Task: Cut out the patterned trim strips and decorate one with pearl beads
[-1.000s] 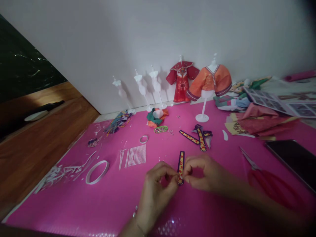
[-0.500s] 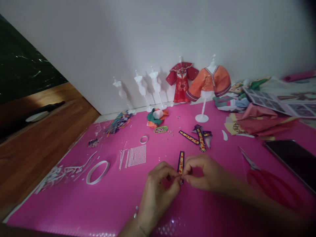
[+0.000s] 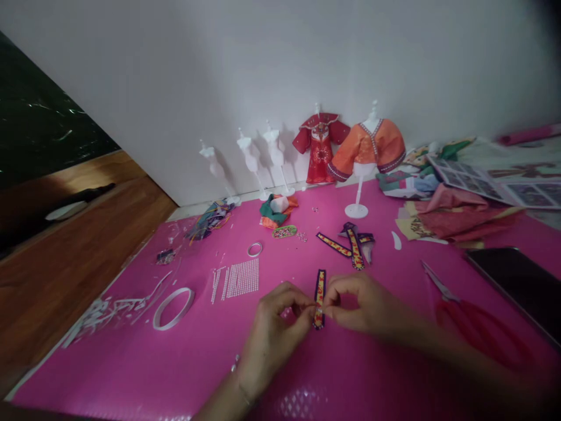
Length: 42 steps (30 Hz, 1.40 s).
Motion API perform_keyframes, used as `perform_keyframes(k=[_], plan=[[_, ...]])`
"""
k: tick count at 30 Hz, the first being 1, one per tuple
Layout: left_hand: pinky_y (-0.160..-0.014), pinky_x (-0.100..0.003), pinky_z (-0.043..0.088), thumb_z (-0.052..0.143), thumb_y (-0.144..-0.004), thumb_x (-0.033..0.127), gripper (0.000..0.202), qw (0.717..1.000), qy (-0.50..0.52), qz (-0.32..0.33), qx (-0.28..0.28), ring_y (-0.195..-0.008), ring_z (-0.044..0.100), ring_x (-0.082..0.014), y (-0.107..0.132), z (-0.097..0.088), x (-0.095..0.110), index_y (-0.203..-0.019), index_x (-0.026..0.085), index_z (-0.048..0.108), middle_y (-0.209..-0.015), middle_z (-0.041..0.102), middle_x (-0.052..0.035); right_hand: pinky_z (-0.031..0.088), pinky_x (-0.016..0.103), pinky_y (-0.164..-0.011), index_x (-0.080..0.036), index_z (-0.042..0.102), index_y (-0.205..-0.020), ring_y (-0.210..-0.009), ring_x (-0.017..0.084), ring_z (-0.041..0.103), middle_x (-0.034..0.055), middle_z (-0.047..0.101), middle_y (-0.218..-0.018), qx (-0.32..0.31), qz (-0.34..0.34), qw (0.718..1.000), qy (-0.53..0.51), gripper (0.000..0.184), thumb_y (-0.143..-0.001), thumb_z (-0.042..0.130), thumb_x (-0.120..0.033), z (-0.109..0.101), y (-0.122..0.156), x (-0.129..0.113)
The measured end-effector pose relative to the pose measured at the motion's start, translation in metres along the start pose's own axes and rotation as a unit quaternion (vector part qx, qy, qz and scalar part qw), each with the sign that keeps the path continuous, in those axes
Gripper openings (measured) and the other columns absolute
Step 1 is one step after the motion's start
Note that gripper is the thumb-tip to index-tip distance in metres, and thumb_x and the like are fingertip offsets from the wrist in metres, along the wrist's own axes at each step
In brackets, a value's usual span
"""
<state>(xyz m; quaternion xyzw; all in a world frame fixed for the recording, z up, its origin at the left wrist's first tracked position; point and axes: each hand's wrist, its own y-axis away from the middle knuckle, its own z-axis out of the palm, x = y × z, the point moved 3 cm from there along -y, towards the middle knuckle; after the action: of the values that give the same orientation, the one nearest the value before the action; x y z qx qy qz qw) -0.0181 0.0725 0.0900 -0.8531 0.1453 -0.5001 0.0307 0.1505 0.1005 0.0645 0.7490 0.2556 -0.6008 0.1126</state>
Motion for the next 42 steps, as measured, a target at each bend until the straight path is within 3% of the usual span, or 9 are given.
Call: perform_keyframes(k=[9, 18, 25, 28, 36, 42], plan=[[-0.061, -0.023, 0.046, 0.061, -0.075, 0.008, 0.014, 1.0, 0.005, 0.004, 0.002, -0.064, 0.06, -0.0125, 0.004, 0.01, -0.001, -0.066, 0.018, 0.068, -0.069, 0.065, -0.0013, 0.045, 0.026, -0.061, -0.021, 0.068, -0.066, -0.064, 0.014, 0.06, -0.0011, 0.065, -0.067, 0.014, 0.001, 1.0, 0.0, 0.013, -0.073, 0.06, -0.015, 0.0, 0.002, -0.002], [-0.063, -0.026, 0.046, 0.056, -0.076, 0.009, 0.018, 0.999, -0.039, 0.023, 0.004, -0.067, 0.062, -0.0147, 0.006, 0.01, 0.003, -0.069, 0.018, 0.07, -0.071, 0.068, -0.0029, 0.045, 0.027, -0.061, -0.021, 0.067, -0.066, -0.064, 0.015, 0.06, -0.0009, 0.064, -0.068, 0.001, -0.004, 1.0, 0.011, 0.012, -0.074, 0.061, -0.015, 0.002, 0.001, 0.002], [-0.06, -0.023, 0.045, 0.053, -0.075, 0.008, 0.017, 0.998, -0.054, 0.039, 0.02, -0.064, 0.06, -0.0124, 0.002, 0.005, 0.002, -0.066, 0.018, 0.064, -0.068, 0.065, -0.0004, 0.045, 0.027, -0.061, -0.021, 0.067, -0.065, -0.064, 0.015, 0.06, -0.0014, 0.065, -0.067, 0.011, -0.001, 1.0, 0.006, 0.013, -0.073, 0.061, -0.014, 0.0, 0.001, 0.0], [-0.062, -0.023, 0.046, 0.05, -0.079, 0.011, 0.017, 0.989, -0.143, 0.017, 0.019, -0.066, 0.06, -0.0125, -0.005, -0.006, -0.009, -0.069, 0.019, 0.061, -0.07, 0.064, 0.0001, 0.046, 0.026, -0.063, -0.022, 0.067, -0.066, -0.066, 0.015, 0.062, -0.0011, 0.067, -0.069, 0.002, -0.002, 1.0, 0.001, 0.013, -0.073, 0.059, -0.013, -0.002, 0.0, 0.001], [-0.06, -0.026, 0.04, 0.056, -0.076, 0.008, 0.015, 0.96, -0.277, -0.021, 0.01, -0.062, 0.056, -0.0145, -0.044, -0.033, -0.069, -0.071, 0.018, 0.064, -0.07, 0.063, -0.0001, 0.047, 0.028, -0.064, -0.02, 0.065, -0.066, -0.067, 0.016, 0.062, 0.0006, 0.066, -0.07, 0.004, 0.008, 1.0, 0.005, 0.01, -0.075, 0.06, -0.019, -0.005, -0.002, 0.006], [-0.064, -0.025, 0.041, 0.055, -0.078, 0.006, 0.017, 0.947, -0.316, 0.004, -0.049, -0.066, 0.057, -0.0138, -0.049, -0.027, -0.074, -0.075, 0.019, 0.066, -0.077, 0.064, -0.0006, 0.047, 0.028, -0.064, -0.02, 0.065, -0.066, -0.067, 0.015, 0.061, 0.0002, 0.066, -0.07, 0.006, 0.006, 1.0, 0.01, 0.01, -0.075, 0.06, -0.018, -0.005, -0.003, 0.009]])
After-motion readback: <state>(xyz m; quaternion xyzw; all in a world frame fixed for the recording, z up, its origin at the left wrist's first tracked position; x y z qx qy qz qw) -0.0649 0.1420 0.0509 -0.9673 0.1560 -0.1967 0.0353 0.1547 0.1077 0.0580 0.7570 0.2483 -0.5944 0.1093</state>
